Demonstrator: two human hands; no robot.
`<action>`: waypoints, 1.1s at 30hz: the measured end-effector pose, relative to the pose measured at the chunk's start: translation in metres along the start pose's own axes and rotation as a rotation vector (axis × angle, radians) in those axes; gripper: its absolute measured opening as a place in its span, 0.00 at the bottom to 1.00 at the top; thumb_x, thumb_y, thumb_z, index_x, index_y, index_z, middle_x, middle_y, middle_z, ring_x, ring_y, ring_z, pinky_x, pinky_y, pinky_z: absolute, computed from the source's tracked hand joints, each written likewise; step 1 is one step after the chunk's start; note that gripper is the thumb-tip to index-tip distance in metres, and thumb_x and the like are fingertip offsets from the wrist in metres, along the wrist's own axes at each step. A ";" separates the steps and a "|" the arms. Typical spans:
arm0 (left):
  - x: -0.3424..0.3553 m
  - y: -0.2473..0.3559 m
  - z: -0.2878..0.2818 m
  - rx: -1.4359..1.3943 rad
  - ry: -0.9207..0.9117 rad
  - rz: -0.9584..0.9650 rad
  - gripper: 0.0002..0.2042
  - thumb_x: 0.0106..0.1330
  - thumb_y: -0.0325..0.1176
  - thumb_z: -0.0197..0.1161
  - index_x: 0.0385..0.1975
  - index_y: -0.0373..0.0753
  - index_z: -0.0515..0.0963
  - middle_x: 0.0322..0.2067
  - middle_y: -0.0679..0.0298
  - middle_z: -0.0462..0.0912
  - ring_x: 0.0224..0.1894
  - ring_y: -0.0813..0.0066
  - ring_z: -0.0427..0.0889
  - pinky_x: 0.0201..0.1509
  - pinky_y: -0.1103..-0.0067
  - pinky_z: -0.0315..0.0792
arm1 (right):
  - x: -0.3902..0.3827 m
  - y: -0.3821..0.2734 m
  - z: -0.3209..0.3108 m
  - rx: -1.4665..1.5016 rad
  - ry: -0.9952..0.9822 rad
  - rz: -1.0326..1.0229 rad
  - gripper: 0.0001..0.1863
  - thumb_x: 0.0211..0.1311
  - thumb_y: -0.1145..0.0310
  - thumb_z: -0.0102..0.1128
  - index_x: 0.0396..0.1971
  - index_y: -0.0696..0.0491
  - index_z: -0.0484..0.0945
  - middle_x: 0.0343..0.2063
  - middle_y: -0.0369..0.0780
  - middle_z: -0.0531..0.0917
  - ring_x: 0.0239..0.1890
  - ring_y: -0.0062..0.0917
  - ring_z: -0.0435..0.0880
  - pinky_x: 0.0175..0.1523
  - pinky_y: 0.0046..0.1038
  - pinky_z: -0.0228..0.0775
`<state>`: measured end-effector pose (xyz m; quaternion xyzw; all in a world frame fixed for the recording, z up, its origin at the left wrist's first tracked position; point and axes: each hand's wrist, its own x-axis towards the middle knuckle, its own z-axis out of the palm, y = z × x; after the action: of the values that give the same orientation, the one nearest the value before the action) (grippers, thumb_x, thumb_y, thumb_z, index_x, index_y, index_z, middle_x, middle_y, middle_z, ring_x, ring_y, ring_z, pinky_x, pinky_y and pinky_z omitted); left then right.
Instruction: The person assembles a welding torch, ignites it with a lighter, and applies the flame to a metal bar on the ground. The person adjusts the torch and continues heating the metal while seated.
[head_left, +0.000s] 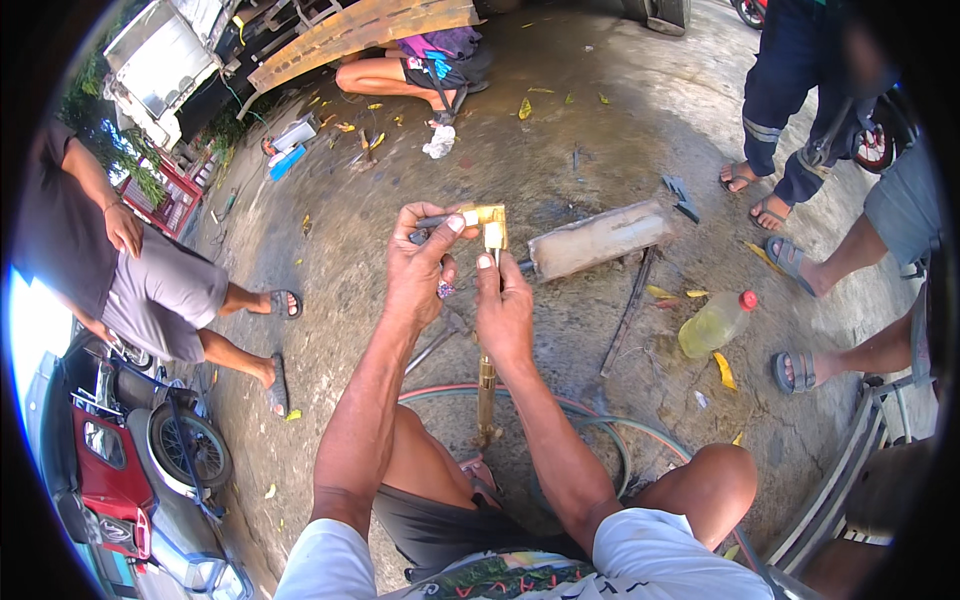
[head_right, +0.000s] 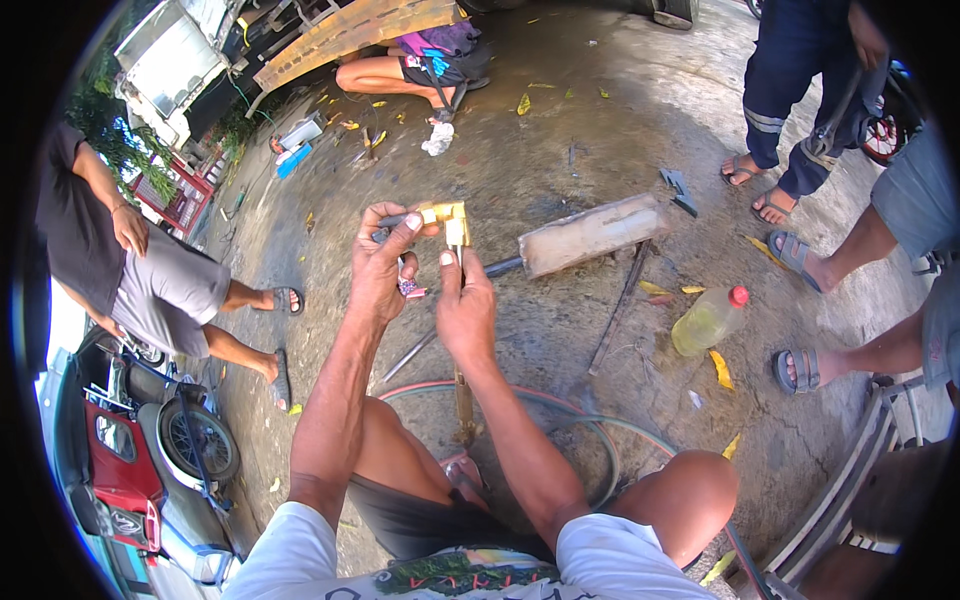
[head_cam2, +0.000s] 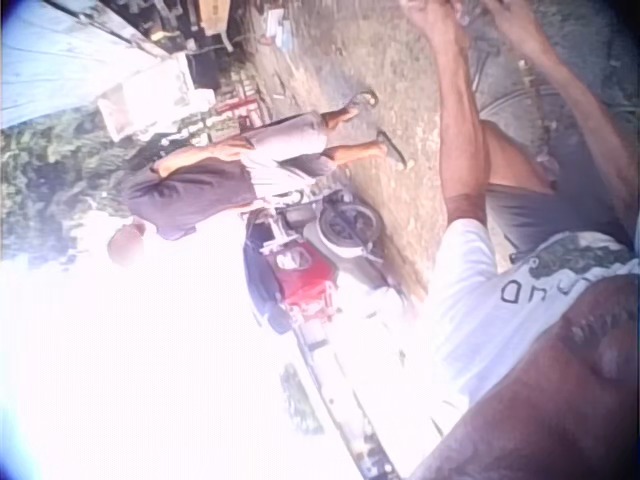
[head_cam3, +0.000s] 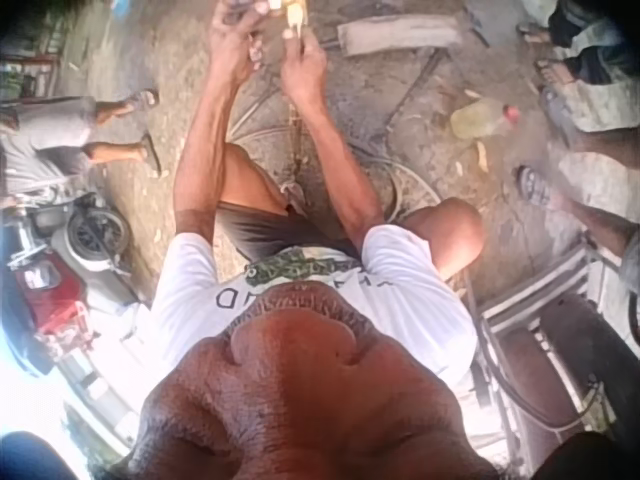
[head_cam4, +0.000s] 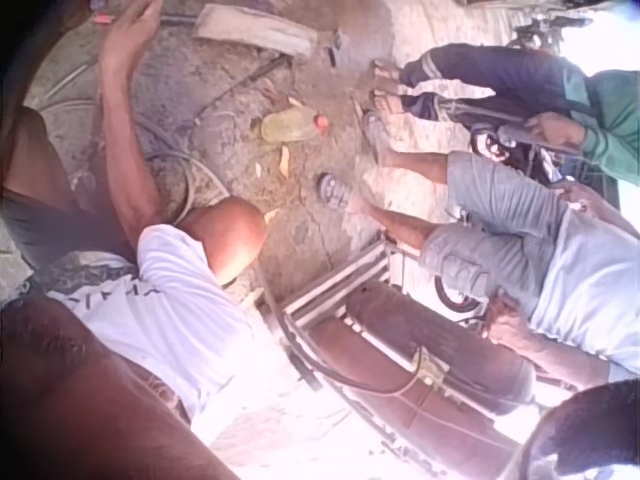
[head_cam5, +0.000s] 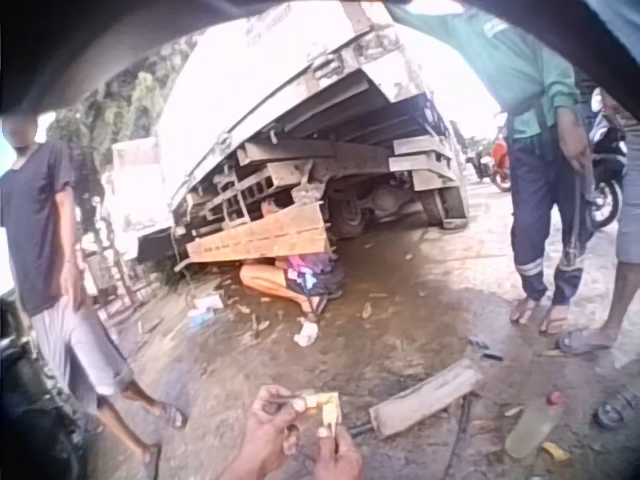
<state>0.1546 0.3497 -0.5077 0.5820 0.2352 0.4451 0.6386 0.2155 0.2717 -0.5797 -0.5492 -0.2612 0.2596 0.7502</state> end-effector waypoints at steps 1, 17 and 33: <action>0.000 0.001 0.000 -0.001 0.006 0.006 0.12 0.68 0.27 0.68 0.46 0.40 0.73 0.45 0.56 0.85 0.41 0.75 0.88 0.16 0.89 0.65 | -0.001 -0.002 -0.001 -0.026 -0.001 -0.005 0.17 0.78 0.56 0.52 0.44 0.57 0.77 0.21 0.33 0.74 0.23 0.16 0.71 0.28 0.26 0.65; -0.024 0.070 0.047 0.007 -0.034 0.035 0.14 0.65 0.26 0.70 0.48 0.31 0.79 0.35 0.52 0.87 0.32 0.75 0.88 0.16 0.90 0.67 | -0.015 -0.082 -0.048 -0.322 0.043 -0.398 0.13 0.70 0.67 0.61 0.42 0.63 0.78 0.29 0.54 0.80 0.30 0.52 0.81 0.36 0.46 0.70; -0.016 0.058 0.028 0.269 -0.048 0.059 0.14 0.60 0.28 0.74 0.43 0.31 0.82 0.28 0.59 0.86 0.14 0.89 0.69 0.14 0.89 0.57 | -0.004 -0.063 -0.058 -0.359 0.008 -0.435 0.15 0.68 0.68 0.64 0.46 0.64 0.79 0.31 0.54 0.83 0.31 0.46 0.83 0.37 0.41 0.74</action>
<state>0.1529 0.3167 -0.4501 0.6796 0.2601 0.4142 0.5467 0.2580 0.2124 -0.5344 -0.6056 -0.4116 0.0399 0.6799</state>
